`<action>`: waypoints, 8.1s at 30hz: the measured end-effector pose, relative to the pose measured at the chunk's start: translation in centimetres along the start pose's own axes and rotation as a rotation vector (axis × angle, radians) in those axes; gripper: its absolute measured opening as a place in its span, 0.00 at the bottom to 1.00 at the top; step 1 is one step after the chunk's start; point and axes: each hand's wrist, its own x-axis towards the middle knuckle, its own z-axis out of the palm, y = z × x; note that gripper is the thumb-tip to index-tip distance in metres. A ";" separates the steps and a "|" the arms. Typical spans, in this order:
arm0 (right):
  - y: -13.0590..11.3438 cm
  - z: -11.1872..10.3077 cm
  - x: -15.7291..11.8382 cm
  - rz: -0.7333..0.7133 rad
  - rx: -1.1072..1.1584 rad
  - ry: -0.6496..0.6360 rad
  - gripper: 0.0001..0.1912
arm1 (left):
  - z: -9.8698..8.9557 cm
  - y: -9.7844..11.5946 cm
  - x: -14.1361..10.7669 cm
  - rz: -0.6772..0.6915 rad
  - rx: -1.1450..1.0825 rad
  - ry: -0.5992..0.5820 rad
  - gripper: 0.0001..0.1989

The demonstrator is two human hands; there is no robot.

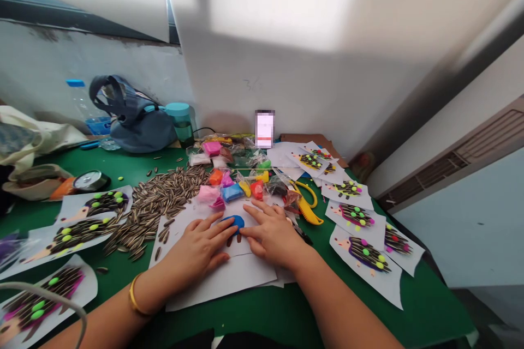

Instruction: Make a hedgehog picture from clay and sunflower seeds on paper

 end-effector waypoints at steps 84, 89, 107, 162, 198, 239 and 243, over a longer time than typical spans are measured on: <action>-2.5 2.4 2.9 -0.017 -0.024 -0.017 0.35 | 0.6 -2.3 0.0 -0.077 -0.112 0.174 0.27; -2.0 2.4 2.1 0.032 -0.036 0.024 0.33 | 0.6 -2.2 0.1 -0.066 -0.090 0.161 0.24; -2.8 1.9 2.0 -0.026 0.065 -0.055 0.33 | 0.7 -2.1 0.0 -0.087 -0.111 0.160 0.25; -2.1 1.9 1.7 0.046 0.074 0.061 0.24 | 0.4 -2.2 0.0 -0.076 -0.155 0.181 0.24; -2.3 2.1 1.7 0.002 0.054 -0.020 0.23 | -0.5 -2.3 0.1 -0.109 -0.134 0.068 0.31; -2.1 2.4 1.6 0.063 0.018 0.001 0.25 | 0.0 -2.1 0.1 -0.010 -0.050 0.102 0.25; -1.5 1.6 1.2 0.117 0.017 0.041 0.26 | 0.2 -1.7 0.0 -0.027 -0.050 0.159 0.28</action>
